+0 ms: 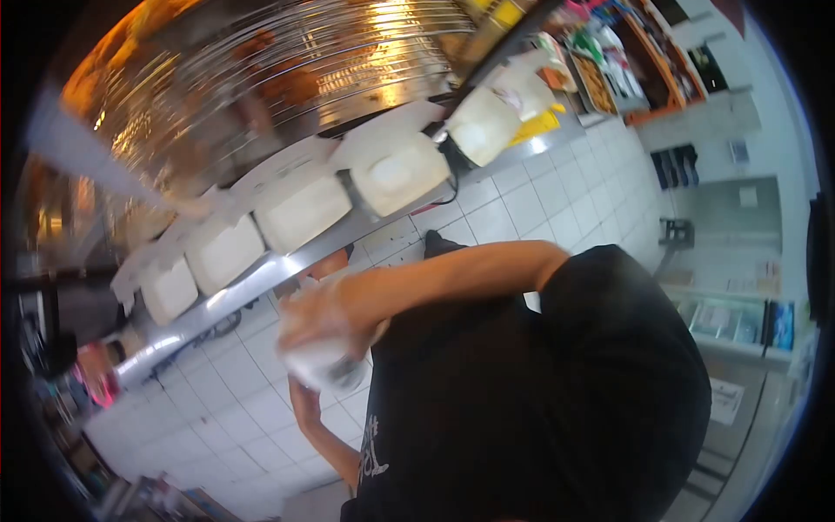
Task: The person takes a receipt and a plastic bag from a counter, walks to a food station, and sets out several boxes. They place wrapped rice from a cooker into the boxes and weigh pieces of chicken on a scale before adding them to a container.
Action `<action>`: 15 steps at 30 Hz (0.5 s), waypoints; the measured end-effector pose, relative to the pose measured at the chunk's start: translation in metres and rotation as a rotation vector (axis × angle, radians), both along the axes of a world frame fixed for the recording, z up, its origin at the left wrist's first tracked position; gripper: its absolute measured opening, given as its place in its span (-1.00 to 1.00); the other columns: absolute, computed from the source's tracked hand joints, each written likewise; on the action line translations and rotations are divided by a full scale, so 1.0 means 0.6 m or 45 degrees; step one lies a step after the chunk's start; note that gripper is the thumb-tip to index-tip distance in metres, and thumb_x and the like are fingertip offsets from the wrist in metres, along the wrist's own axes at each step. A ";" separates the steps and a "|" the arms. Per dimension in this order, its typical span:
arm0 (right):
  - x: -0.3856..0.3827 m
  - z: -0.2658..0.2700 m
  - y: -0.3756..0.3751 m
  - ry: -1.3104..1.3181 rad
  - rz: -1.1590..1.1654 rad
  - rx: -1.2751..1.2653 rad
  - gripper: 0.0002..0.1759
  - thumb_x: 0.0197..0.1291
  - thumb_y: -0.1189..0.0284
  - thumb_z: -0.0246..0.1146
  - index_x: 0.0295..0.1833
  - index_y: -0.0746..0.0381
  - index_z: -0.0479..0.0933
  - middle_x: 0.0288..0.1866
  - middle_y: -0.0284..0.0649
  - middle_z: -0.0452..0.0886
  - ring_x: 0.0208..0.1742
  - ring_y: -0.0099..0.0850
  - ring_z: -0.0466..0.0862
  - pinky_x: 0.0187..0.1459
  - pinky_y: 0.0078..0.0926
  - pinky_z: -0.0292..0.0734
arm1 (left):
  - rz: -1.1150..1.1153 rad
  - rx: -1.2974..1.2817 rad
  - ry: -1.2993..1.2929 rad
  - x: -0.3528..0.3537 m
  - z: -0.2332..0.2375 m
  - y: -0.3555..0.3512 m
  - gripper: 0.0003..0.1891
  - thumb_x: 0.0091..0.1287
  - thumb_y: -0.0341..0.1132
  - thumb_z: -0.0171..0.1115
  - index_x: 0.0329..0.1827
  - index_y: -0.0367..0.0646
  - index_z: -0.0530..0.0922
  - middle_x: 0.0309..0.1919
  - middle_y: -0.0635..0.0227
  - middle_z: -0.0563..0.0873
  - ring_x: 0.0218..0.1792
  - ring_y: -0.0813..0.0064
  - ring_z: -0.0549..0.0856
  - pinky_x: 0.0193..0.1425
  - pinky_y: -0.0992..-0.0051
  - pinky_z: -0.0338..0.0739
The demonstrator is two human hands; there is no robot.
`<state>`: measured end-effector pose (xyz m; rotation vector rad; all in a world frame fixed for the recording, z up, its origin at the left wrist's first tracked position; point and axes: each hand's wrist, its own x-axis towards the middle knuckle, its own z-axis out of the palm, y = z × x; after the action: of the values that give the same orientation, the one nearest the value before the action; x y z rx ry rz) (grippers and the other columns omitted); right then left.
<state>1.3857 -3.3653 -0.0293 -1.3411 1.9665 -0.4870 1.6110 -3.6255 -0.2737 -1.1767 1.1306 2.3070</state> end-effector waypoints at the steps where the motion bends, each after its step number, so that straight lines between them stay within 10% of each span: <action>1: -0.002 -0.002 0.087 0.073 -0.138 -0.029 0.06 -0.30 0.31 0.50 0.42 -0.31 0.18 0.35 0.06 0.21 0.31 0.16 0.37 0.16 0.10 0.46 | -0.305 -0.049 0.052 -0.018 0.005 -0.021 -0.66 0.49 -0.15 0.01 0.19 -0.15 0.44 0.04 0.25 0.57 0.00 0.36 0.60 0.16 0.29 0.57; 6: 0.015 0.038 0.481 0.478 -0.757 0.012 0.12 -0.26 0.18 0.50 0.51 -0.07 0.12 0.41 0.19 0.19 0.28 0.17 0.45 0.34 -0.14 0.35 | -0.404 -0.184 0.161 -0.127 0.162 0.100 -0.60 0.34 -0.14 0.12 0.18 -0.12 0.43 -0.10 0.29 0.57 -0.06 0.41 0.59 -0.07 0.39 0.57; 8: 0.016 0.054 0.646 0.311 -0.973 0.586 0.09 -0.36 0.24 0.54 0.42 -0.04 0.20 0.21 0.04 0.34 0.16 0.05 0.53 0.19 -0.08 0.48 | -0.411 -0.196 0.197 -0.160 0.193 0.187 -0.61 0.34 -0.16 0.12 0.18 -0.11 0.43 -0.08 0.31 0.57 -0.07 0.44 0.59 -0.13 0.44 0.56; 15: -0.037 -0.125 1.178 0.191 -0.862 1.142 0.25 -0.40 0.23 0.62 0.50 -0.23 0.07 0.39 0.07 0.19 0.19 0.12 0.53 0.18 -0.10 0.51 | -0.356 -0.007 0.356 -0.241 0.193 0.658 -0.54 0.35 -0.16 0.16 0.26 -0.13 0.41 0.02 0.37 0.58 0.01 0.49 0.58 -0.04 0.45 0.52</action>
<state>1.3632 -2.6585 -0.1045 -0.1480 2.3032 0.2246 1.4663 -3.2308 -0.1580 -0.6581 1.3026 2.2928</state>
